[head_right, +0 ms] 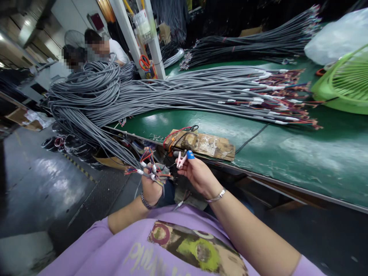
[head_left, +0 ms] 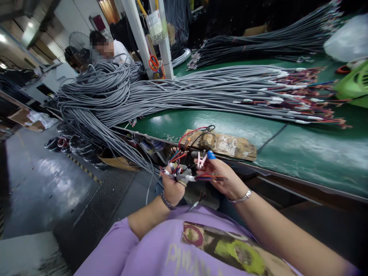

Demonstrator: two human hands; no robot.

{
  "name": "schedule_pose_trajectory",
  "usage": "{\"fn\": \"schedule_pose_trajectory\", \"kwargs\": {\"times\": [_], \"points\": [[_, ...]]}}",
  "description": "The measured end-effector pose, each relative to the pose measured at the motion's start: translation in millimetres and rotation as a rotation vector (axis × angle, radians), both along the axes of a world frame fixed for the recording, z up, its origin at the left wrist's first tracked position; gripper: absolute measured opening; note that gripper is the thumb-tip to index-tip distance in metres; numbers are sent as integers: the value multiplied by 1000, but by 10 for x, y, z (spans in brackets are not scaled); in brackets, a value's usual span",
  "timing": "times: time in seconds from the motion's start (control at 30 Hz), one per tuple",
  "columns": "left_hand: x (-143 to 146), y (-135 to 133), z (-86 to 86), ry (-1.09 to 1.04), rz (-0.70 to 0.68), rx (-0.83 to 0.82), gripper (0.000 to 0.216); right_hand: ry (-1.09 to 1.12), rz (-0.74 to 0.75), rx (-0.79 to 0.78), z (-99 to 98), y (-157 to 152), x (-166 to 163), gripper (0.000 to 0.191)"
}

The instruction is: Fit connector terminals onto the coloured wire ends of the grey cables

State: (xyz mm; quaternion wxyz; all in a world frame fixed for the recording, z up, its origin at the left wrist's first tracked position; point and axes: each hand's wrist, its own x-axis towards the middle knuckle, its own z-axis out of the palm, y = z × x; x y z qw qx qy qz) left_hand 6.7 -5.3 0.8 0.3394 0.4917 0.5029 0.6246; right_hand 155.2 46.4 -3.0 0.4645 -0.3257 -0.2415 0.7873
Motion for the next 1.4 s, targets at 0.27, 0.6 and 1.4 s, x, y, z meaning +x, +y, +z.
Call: {"fn": "schedule_pose_trajectory", "kwargs": {"times": [0.27,0.6,1.4], "points": [[18,-23,-19,369,-19,127,6,136,-33,-117,-82,49,-90,30],[35,-48,-16,429,-75,195,7,143,-82,-87,-31,41,-141,33],[-190,-37,-2,-285,-63,-201,37,-26,-41,-93,-270,-128,314,22]]}}
